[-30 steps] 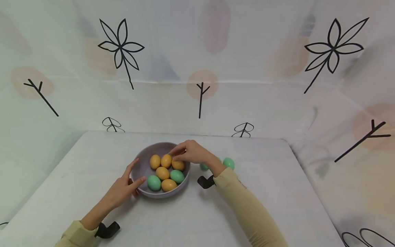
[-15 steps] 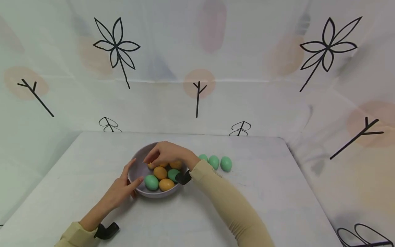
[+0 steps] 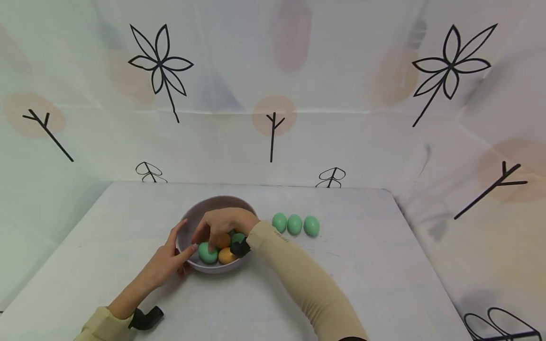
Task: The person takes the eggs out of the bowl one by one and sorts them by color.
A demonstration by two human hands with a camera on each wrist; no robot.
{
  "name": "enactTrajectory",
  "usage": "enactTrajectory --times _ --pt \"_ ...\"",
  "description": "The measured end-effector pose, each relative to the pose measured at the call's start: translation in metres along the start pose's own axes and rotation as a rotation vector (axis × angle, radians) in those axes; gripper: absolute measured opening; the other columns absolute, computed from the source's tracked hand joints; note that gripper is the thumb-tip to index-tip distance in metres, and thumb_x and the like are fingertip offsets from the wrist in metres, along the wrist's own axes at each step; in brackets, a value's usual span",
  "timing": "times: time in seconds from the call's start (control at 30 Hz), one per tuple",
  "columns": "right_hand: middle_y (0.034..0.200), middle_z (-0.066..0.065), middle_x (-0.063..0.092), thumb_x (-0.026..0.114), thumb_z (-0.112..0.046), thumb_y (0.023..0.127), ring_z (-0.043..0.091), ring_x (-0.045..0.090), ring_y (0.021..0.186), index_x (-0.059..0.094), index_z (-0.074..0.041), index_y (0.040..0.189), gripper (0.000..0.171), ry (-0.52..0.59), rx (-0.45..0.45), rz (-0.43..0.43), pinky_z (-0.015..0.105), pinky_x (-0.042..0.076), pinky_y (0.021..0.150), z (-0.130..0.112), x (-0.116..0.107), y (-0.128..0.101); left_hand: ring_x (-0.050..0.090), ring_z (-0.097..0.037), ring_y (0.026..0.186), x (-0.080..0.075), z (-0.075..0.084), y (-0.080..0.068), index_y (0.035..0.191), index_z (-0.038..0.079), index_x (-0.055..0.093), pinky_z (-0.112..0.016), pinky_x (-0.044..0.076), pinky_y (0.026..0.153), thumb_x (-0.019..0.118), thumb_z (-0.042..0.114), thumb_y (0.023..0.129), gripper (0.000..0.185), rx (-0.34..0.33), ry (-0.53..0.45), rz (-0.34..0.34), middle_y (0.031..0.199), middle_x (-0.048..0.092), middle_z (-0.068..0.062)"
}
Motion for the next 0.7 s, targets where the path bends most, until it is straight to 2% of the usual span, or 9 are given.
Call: enactTrajectory --times 0.13,0.27,0.5,0.7 --pt "0.117 -0.018 0.064 0.084 -0.010 0.078 0.002 0.053 0.112 0.073 -0.025 0.123 0.048 -0.147 0.044 -0.013 0.029 0.041 0.098 0.002 0.002 0.002 0.057 -0.018 0.054 -0.003 0.001 -0.001 0.158 0.026 0.015 -0.033 0.041 0.057 0.061 0.052 0.095 0.082 -0.021 0.030 0.024 0.062 0.061 -0.001" --pt "0.116 -0.018 0.060 0.085 -0.019 0.079 0.003 0.052 0.110 0.071 -0.031 0.123 0.048 -0.215 0.112 -0.020 0.032 0.039 0.100 0.006 0.003 0.003 0.059 -0.017 0.051 -0.007 0.005 -0.002 0.157 0.024 0.022 -0.031 0.040 0.053 0.067 0.048 0.093 0.082 -0.026 0.044 0.052 0.061 0.063 0.001" --pt "0.114 -0.016 0.062 0.086 -0.024 0.079 0.003 0.052 0.108 0.071 -0.031 0.120 0.044 -0.277 0.114 -0.021 0.029 0.040 0.098 0.008 0.005 0.008 0.053 -0.014 0.049 -0.017 0.011 -0.002 0.150 0.019 0.040 -0.028 0.037 0.049 0.071 0.045 0.090 0.073 0.041 0.130 0.150 0.058 0.061 0.008" --pt "0.113 -0.016 0.061 0.088 -0.025 0.077 0.004 0.052 0.108 0.073 -0.035 0.115 0.042 -0.279 0.135 0.003 0.028 0.040 0.097 0.010 0.004 0.009 0.054 -0.015 0.050 -0.016 0.006 0.000 0.149 0.021 0.039 -0.029 0.038 0.048 0.069 0.049 0.090 0.072 0.039 0.111 0.144 0.060 0.060 0.006"
Point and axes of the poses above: each hand's wrist, its own y-axis towards the middle knuckle, its own x-axis out of the palm, z = x × y, the point moved 7 cm from there along y, towards the middle knuckle
